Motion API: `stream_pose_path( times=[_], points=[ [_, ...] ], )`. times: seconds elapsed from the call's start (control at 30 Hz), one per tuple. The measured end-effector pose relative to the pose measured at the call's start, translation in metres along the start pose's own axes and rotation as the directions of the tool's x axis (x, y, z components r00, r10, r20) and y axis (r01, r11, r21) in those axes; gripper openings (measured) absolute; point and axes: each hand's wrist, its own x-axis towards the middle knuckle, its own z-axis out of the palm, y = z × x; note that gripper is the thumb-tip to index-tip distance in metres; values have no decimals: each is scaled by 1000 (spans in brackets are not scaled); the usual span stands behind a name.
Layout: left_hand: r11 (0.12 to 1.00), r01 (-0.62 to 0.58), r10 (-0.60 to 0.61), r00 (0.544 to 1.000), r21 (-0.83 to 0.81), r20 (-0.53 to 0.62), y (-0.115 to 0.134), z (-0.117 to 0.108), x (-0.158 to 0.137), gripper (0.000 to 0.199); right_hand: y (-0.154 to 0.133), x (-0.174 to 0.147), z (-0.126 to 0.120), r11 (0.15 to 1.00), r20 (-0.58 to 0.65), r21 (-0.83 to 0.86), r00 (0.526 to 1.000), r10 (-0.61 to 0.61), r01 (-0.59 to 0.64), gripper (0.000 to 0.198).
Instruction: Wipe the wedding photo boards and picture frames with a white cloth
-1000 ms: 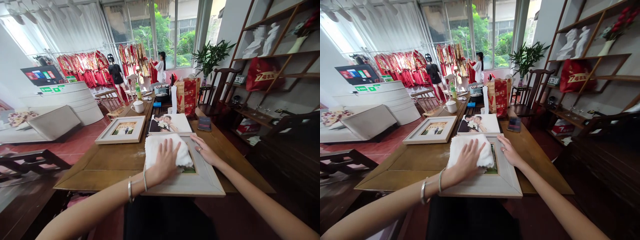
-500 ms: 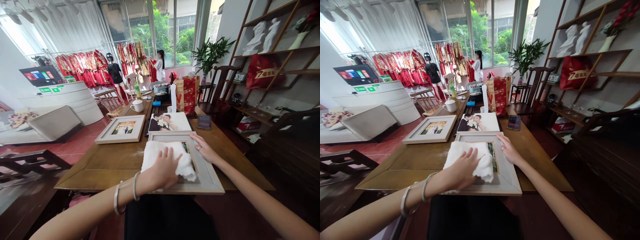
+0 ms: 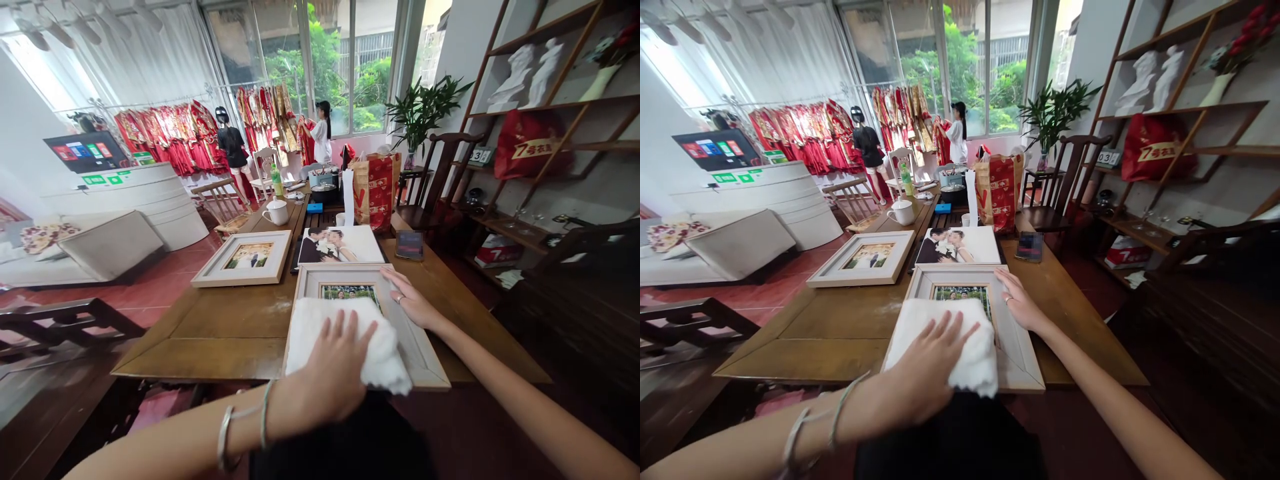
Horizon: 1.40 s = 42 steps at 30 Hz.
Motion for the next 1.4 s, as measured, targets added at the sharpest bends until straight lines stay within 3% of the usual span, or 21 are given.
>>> stream_pose_path(
  times=[0.13,0.23,0.37,0.53,0.7,0.8,0.9,1.07,1.2,1.3,1.4],
  points=[
    [980,168,-144,969,108,-201,-33,-3,56,87,0,0,0,1000,6,-10,1000,1,-1,54],
    [969,223,-176,928,110,-329,-52,-10,88,83,0,0,0,1000,3,-7,1000,3,-3,55],
    [981,159,-126,956,107,-266,-58,-15,102,78,2,1,0,1000,-8,5,1000,16,-16,56],
    [996,-3,14,994,94,-113,-41,-11,75,74,2,1,1,1000,-18,9,1000,4,-3,56],
    [982,-180,183,983,-64,29,-6,-12,14,71,-2,0,1,1000,-21,-2,1000,17,-17,56],
    [961,-240,254,963,-140,93,15,-18,-21,76,-2,0,1,1000,-21,6,1000,8,-8,55],
    [963,-227,245,962,-144,121,25,-20,-32,81,-1,0,1,1000,-29,22,1000,-3,4,55],
    [996,-92,92,995,14,-23,12,-3,6,84,-3,0,1,999,-17,22,999,27,-27,53],
    [988,69,-42,981,135,-192,-14,7,58,88,-2,1,2,999,-41,38,999,25,-23,47],
    [980,120,-62,944,161,-325,-29,4,89,85,0,1,3,999,-66,52,998,12,-9,43],
    [986,93,-40,938,141,-343,-36,-1,107,80,2,2,4,998,-89,68,996,11,-5,42]
  ],
)
